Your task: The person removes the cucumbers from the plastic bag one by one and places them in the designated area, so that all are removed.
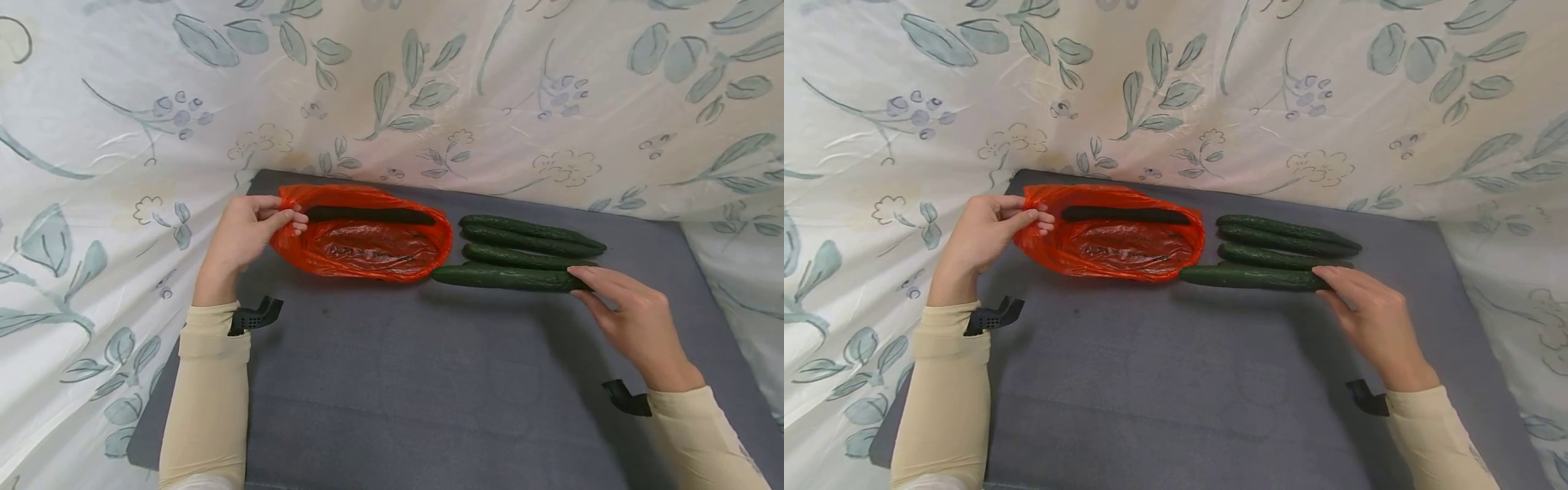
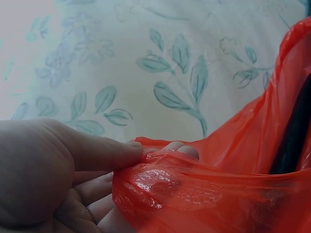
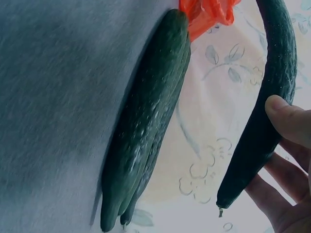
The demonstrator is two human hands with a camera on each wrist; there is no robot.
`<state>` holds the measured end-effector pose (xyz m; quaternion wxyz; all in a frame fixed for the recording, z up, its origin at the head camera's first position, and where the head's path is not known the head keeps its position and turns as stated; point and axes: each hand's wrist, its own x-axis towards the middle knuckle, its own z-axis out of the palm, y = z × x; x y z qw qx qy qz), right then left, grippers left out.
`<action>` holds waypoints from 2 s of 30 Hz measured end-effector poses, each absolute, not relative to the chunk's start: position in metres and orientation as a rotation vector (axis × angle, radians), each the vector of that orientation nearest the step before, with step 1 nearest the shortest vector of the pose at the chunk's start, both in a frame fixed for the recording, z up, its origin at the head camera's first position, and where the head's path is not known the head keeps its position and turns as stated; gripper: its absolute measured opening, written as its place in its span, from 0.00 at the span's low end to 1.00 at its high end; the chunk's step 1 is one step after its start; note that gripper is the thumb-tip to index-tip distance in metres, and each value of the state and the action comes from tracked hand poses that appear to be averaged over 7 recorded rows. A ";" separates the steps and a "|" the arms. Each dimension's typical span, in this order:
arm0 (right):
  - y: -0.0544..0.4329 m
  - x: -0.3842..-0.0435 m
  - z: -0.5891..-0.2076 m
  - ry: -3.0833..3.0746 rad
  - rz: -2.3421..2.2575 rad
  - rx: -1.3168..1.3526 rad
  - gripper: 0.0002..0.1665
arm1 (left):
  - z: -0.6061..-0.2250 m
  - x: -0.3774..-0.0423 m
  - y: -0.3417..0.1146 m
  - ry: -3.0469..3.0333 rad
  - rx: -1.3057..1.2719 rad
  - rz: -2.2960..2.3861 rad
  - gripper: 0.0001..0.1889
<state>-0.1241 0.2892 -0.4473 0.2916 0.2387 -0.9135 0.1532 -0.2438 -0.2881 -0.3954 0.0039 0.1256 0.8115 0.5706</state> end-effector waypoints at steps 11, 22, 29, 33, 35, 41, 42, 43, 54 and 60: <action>0.310 -0.125 -0.459 -2.420 0.415 0.592 0.42 | -0.396 -0.242 -0.287 2.539 0.396 1.801 0.14; 0.327 -0.123 -0.470 -2.446 0.400 0.568 0.40 | -0.394 -0.242 -0.287 2.541 0.387 1.794 0.14; 0.334 -0.122 -0.477 -2.484 0.384 0.576 0.40 | -0.394 -0.242 -0.288 2.569 0.383 1.774 0.14; 0.338 -0.121 -0.482 -2.517 0.367 0.552 0.40 | -0.393 -0.241 -0.287 2.561 0.385 1.780 0.14; 0.339 -0.120 -0.485 -2.531 0.360 0.545 0.32 | -0.392 -0.241 -0.286 2.560 0.384 1.785 0.14; 0.342 -0.121 -0.490 -2.563 0.338 0.557 0.40 | -0.394 -0.241 -0.286 2.561 0.373 1.790 0.14; 0.342 -0.121 -0.491 -2.565 0.336 0.562 0.41 | -0.394 -0.241 -0.286 2.560 0.376 1.790 0.14; 0.342 -0.122 -0.492 -2.566 0.335 0.565 0.41 | -0.394 -0.240 -0.287 2.560 0.380 1.788 0.14; 0.349 -0.126 -0.505 -2.563 0.317 0.603 0.37 | -0.394 -0.241 -0.287 2.561 0.375 1.791 0.13; 0.350 -0.130 -0.511 -2.559 0.325 0.626 0.36 | -0.395 -0.241 -0.285 2.577 0.368 1.780 0.13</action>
